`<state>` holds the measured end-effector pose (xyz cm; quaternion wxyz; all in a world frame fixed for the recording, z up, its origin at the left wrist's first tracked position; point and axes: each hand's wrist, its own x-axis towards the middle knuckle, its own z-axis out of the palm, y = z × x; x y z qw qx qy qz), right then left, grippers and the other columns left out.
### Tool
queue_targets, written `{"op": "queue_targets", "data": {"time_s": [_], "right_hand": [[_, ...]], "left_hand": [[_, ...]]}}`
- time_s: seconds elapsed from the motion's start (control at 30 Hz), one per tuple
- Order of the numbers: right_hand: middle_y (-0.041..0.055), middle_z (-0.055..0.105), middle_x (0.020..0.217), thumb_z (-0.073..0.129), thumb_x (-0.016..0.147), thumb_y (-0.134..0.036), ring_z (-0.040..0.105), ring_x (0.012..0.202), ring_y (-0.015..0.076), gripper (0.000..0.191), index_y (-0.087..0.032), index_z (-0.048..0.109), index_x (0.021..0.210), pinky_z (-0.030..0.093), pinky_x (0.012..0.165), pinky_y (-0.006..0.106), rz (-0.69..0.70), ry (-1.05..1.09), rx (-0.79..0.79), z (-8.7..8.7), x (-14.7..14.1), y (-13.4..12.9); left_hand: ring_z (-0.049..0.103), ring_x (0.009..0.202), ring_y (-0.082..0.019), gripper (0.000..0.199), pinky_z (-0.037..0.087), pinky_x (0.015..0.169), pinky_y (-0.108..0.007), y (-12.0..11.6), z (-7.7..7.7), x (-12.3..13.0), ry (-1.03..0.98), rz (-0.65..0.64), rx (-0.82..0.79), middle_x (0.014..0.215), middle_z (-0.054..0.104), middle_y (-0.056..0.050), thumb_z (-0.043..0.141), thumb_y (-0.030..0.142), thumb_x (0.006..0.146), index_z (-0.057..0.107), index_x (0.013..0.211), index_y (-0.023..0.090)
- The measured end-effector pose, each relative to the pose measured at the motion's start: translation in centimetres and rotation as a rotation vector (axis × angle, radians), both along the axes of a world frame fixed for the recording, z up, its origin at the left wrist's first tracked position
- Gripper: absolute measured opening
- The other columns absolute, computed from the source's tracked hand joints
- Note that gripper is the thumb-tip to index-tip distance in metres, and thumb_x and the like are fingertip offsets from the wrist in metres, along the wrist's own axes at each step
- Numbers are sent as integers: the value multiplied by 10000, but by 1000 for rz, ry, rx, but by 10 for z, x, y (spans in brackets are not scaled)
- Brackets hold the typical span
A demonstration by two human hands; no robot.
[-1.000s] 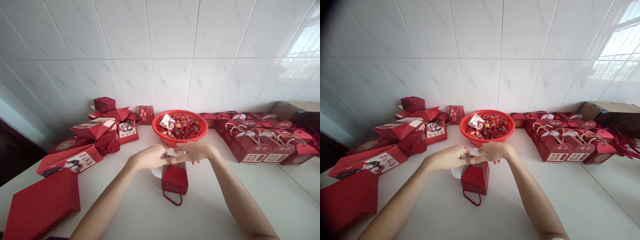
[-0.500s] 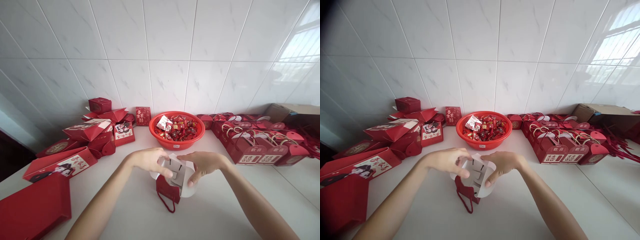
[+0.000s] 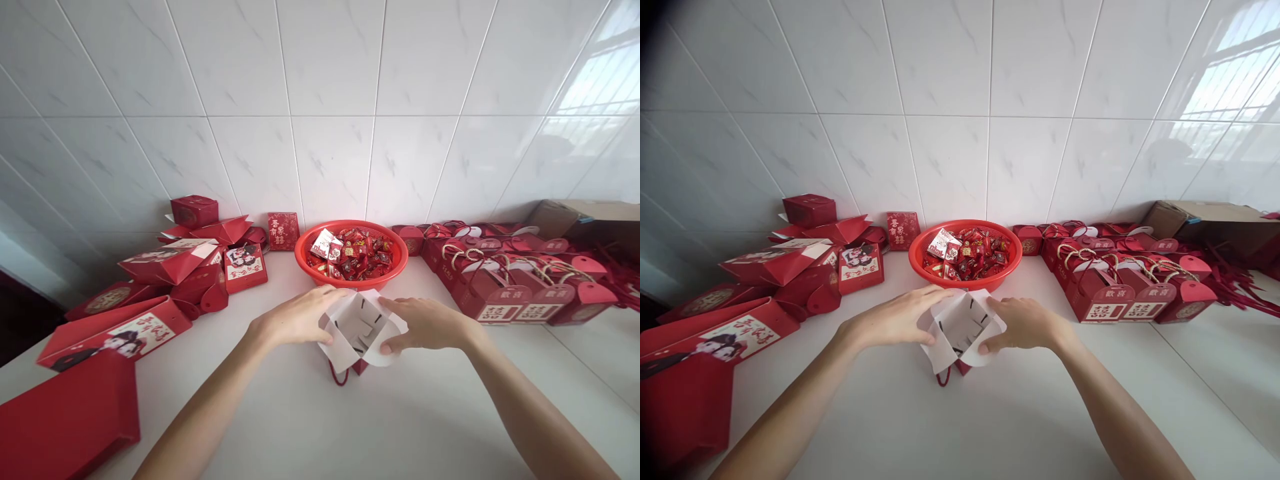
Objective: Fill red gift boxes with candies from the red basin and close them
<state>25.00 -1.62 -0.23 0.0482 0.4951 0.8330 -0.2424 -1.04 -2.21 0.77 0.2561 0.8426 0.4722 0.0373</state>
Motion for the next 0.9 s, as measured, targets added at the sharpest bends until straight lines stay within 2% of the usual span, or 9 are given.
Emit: {"op": "queue_targets", "data": {"time_s": [0.1,0.23,0.33,0.43,0.5,0.6,0.73,0.8,0.9], "right_hand": [[164,658,1270,640,798,-658,593,1173,401,749,-226,555,1404,456,916,450,-18,-23,28,2,-1,-2],[131,658,1292,652,792,-643,574,1227,393,705,-256,583,1377,461,939,441,8,13,44,3,0,1],[126,624,1372,629,781,-706,532,1296,408,765,-261,581,1401,462,973,454,5,29,69,7,5,4],[127,562,1461,609,775,-755,504,1336,414,874,-261,499,1488,451,1013,479,10,34,110,17,10,6],[103,569,1461,618,786,-735,536,1309,393,852,-299,475,1504,463,1004,467,29,54,162,26,14,7],[96,672,1317,648,793,-685,660,1115,345,751,-311,555,1437,517,893,421,11,102,244,40,17,15],[102,750,1102,676,803,-602,704,877,269,590,-227,693,1259,540,783,371,-14,391,299,46,12,41],[85,764,975,680,806,-573,697,828,251,476,-198,755,1089,543,753,357,-27,637,286,39,5,61],[68,756,872,699,780,-557,688,779,238,403,-179,760,907,552,731,359,-66,966,202,17,-11,95]], "left_hand": [[571,1248,-286,792,500,908,-323,6,-4,2,-14,23,42,1397,578,-31,694,195,712,472,1455,358],[635,1094,-279,514,497,810,-314,11,-7,0,73,60,98,1247,644,-41,760,305,705,640,1204,273],[646,1033,-264,502,482,764,-305,11,-5,-4,116,87,98,1221,641,-32,795,409,685,644,1137,251],[642,1030,-250,492,472,744,-293,7,1,-8,98,114,88,1222,633,-17,789,452,690,643,1117,256],[640,1016,-246,449,465,732,-291,4,5,-10,82,118,89,1202,639,-14,775,460,707,647,1087,257],[642,992,-252,397,458,724,-295,2,9,-12,54,111,107,1162,657,-24,750,492,741,653,1043,253],[646,992,-246,349,476,789,-305,4,11,-16,-43,84,166,1114,683,-31,669,556,830,661,958,231],[653,966,-230,330,487,823,-311,10,11,-19,-120,68,209,1051,706,-30,599,545,891,666,919,223],[666,938,-216,333,500,853,-315,27,10,-25,-230,78,266,987,734,-32,527,510,940,679,898,217]]}}
